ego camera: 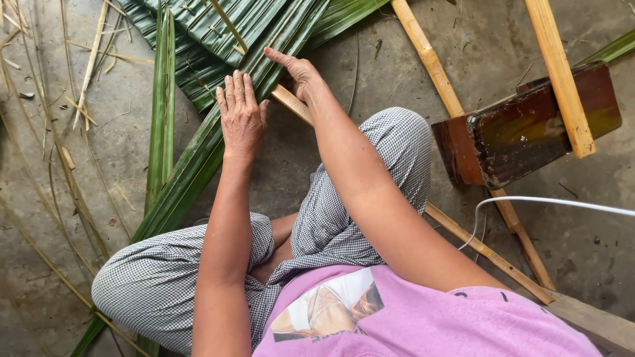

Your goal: A person is sitting on the floor weaving palm leaves together to create a mat or roofing panel.

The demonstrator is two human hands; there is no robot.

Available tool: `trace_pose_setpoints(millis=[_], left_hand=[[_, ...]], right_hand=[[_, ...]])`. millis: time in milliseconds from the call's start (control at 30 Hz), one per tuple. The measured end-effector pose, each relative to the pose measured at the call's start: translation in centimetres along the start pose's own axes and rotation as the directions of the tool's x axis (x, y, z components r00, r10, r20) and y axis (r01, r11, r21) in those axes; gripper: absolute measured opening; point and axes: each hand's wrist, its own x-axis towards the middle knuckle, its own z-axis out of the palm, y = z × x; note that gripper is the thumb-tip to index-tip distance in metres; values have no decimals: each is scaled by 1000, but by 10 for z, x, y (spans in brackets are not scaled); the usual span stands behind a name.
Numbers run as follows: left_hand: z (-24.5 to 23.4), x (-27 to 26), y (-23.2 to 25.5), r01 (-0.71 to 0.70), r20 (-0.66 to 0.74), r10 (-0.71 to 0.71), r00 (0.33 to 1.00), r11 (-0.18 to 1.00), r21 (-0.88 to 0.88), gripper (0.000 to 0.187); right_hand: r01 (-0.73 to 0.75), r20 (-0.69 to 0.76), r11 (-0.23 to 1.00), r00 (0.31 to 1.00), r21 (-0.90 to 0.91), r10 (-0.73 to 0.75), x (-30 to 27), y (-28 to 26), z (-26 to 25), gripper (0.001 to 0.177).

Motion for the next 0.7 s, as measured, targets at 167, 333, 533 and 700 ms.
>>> trace_pose_setpoints(millis=[167, 333, 533, 700], left_hand=[[-1, 1, 0, 6, -9, -6, 1000, 1000, -7, 69], [-3, 3, 1, 18, 3, -17, 1000, 999, -28, 67], [-5, 4, 1, 26, -4, -26, 1000, 998, -61, 66], [-37, 11, 14, 65, -114, -61, 992, 998, 26, 60]], right_hand=[[21, -70, 983, 997, -184, -34, -18, -8, 13, 64], [93, -36, 962, 994, -258, -106, -23, -5, 19, 46], [104, -44, 974, 992, -203, -115, -8, 3, 15, 33], [107, -31, 980, 993, -166, -113, -7, 4, 15, 30]])
